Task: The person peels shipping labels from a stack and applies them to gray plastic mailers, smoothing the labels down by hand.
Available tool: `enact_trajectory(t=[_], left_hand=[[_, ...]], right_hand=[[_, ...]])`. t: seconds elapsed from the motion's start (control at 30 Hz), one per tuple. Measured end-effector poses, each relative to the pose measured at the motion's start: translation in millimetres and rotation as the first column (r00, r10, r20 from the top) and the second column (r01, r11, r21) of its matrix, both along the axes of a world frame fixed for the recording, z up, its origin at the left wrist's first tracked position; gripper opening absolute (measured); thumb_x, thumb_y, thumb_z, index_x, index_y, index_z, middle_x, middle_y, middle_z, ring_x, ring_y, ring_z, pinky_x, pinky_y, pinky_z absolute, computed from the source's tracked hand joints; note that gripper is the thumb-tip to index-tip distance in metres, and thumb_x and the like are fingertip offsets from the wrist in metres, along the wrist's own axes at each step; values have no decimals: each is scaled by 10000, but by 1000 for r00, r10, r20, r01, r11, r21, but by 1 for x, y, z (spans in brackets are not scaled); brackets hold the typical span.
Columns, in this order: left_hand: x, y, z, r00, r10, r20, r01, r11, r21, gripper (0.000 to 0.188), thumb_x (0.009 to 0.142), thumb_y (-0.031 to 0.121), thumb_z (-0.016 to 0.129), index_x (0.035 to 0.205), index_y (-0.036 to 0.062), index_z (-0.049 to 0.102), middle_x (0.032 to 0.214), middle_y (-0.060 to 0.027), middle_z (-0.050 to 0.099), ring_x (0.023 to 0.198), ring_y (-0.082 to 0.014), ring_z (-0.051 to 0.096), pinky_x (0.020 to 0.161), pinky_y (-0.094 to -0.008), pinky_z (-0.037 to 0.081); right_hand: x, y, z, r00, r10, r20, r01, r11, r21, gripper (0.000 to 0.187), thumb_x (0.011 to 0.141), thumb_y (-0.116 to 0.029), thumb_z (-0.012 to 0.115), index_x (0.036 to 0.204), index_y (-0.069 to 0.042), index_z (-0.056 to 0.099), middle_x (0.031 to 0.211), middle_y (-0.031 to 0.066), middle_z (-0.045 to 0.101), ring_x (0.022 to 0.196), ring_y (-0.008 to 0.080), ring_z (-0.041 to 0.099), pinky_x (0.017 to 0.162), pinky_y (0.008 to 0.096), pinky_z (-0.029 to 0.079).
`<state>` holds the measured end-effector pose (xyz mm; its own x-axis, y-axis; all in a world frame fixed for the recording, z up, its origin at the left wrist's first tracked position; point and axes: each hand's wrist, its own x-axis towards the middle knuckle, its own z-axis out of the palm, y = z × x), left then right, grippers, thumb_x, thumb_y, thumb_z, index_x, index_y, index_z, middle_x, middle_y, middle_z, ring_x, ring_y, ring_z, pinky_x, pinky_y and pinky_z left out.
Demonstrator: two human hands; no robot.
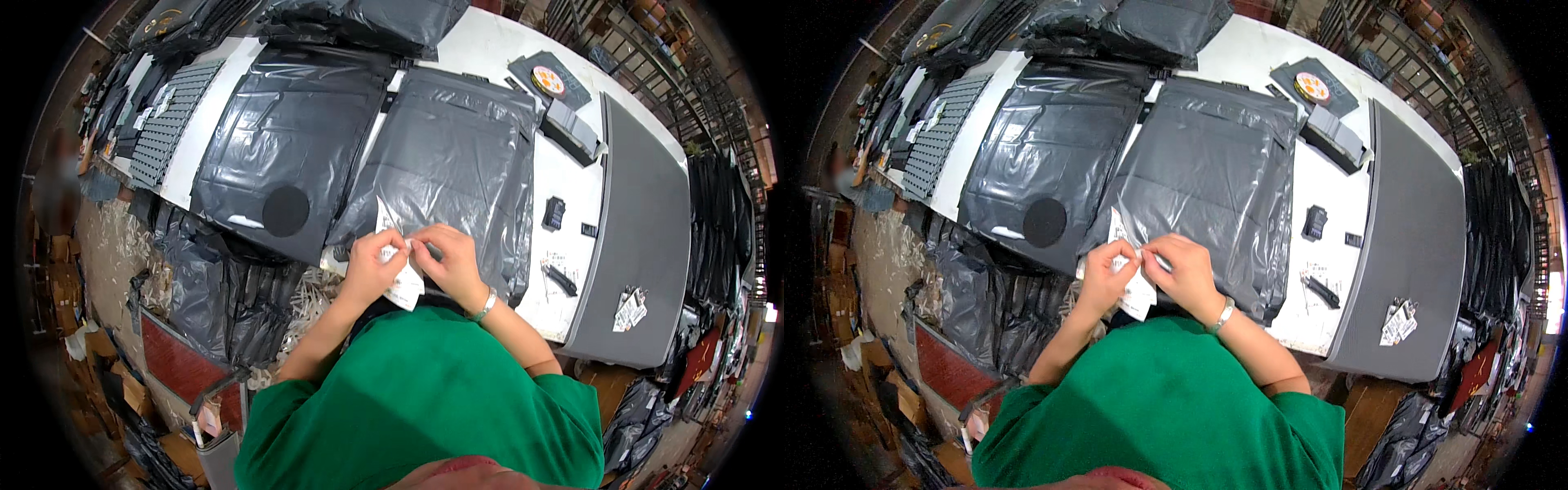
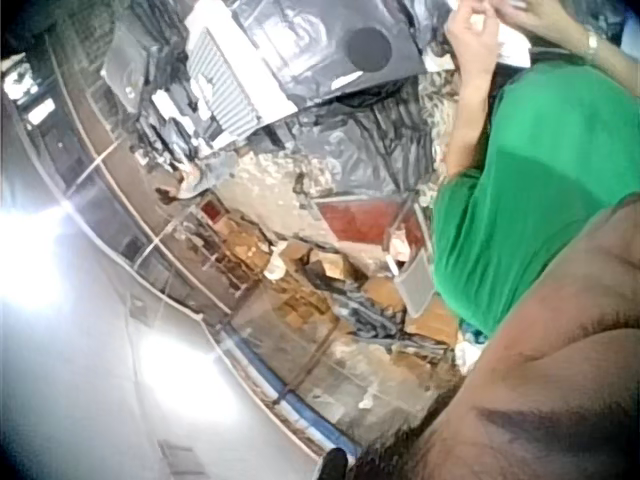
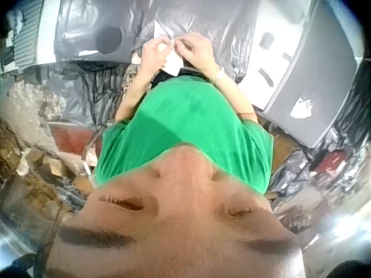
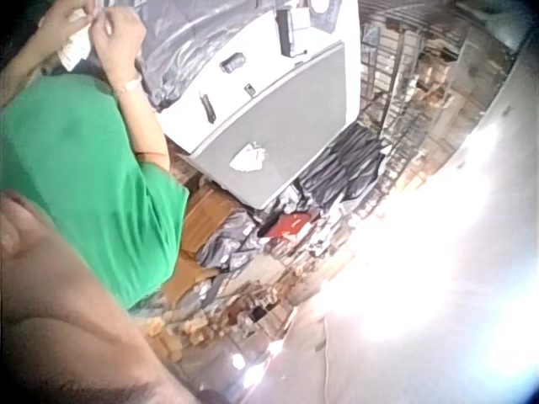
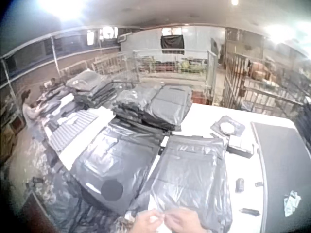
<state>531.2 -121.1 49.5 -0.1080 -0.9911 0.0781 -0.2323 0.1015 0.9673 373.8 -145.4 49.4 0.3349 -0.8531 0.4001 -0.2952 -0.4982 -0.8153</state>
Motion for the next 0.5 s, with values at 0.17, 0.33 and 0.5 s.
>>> enact_trajectory(t=[0.17,0.33,0.5], left_hand=[[54,11,-6,371,219,-903,192,933,305,180,690,105,580,847,32,532,775,-70,523,674,-122,500,587,-239,413],[203,31,-107,305,535,-788,-490,798,352,117,847,120,479,914,37,528,736,-33,499,623,-109,441,562,-230,395],[322,241,-232,90,991,97,-886,35,462,551,761,92,568,1250,33,321,965,-149,554,873,-277,559,725,-367,473]], right_hand=[[-41,-76,-33,700,-489,520,2,730,683,158,833,-172,514,823,-38,597,665,-15,544,549,66,470,485,193,365],[-118,-192,0,645,-610,460,671,740,39,183,841,-154,523,748,-3,566,597,-19,509,521,45,418,450,212,311],[-66,-174,-78,747,-239,-620,172,971,-167,179,770,-124,545,867,24,566,848,169,588,782,312,576,711,377,459]])
